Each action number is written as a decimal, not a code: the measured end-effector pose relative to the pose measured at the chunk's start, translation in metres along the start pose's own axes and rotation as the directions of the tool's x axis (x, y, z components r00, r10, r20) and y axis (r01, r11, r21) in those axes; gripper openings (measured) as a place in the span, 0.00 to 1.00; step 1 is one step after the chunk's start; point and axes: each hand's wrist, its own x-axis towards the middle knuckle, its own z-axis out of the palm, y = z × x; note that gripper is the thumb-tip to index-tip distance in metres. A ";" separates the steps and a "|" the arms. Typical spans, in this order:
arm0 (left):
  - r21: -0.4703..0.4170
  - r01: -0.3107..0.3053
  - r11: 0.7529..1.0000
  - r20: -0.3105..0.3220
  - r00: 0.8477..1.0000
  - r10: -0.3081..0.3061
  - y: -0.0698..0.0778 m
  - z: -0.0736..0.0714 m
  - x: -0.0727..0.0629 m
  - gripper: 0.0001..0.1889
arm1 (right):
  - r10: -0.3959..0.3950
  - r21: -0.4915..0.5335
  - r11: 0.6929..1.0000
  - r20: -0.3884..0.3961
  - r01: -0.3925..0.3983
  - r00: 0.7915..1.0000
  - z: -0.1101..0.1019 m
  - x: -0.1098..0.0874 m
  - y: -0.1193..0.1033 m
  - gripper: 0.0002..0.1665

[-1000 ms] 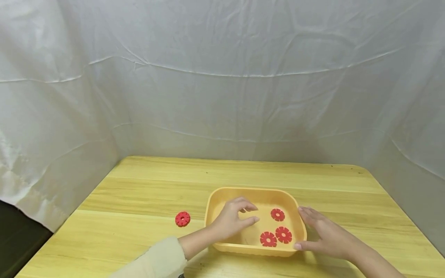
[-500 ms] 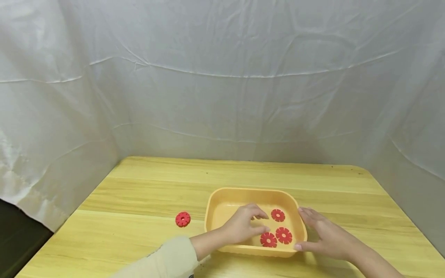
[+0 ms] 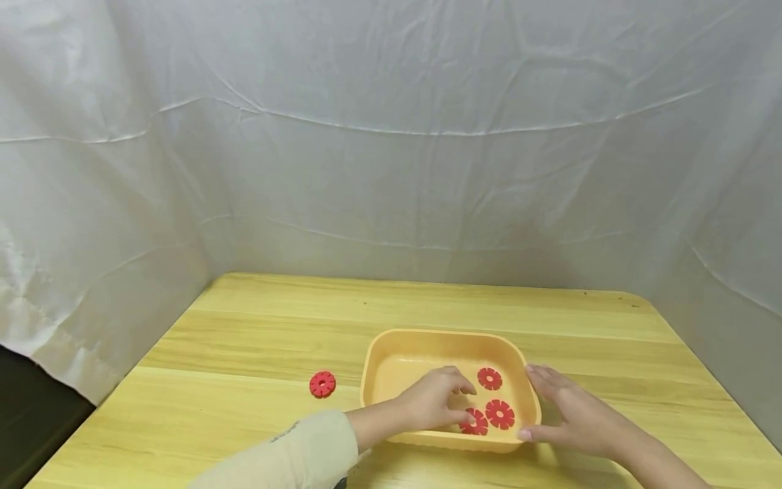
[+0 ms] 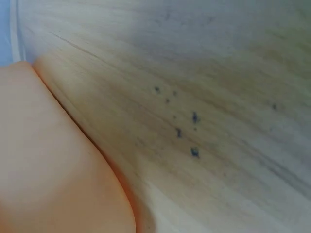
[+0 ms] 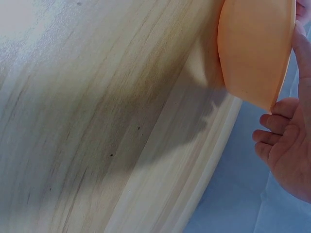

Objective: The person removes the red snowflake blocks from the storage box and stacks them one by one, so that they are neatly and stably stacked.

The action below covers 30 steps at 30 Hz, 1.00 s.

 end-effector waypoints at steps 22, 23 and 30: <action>0.107 -0.023 0.994 0.117 0.993 0.010 -0.004 0.006 0.005 0.15 | 0.016 0.009 1.000 -0.002 -0.016 1.000 0.000 0.000 -0.001 0.53; 0.106 -0.022 0.994 0.121 0.993 0.009 -0.004 0.006 0.005 0.15 | 0.015 0.009 1.000 -0.004 -0.015 1.000 0.000 -0.001 -0.001 0.53; 0.099 -0.017 0.995 0.126 0.992 0.005 -0.005 0.007 0.005 0.15 | 0.020 0.012 1.000 0.000 -0.020 1.000 0.001 -0.001 0.001 0.53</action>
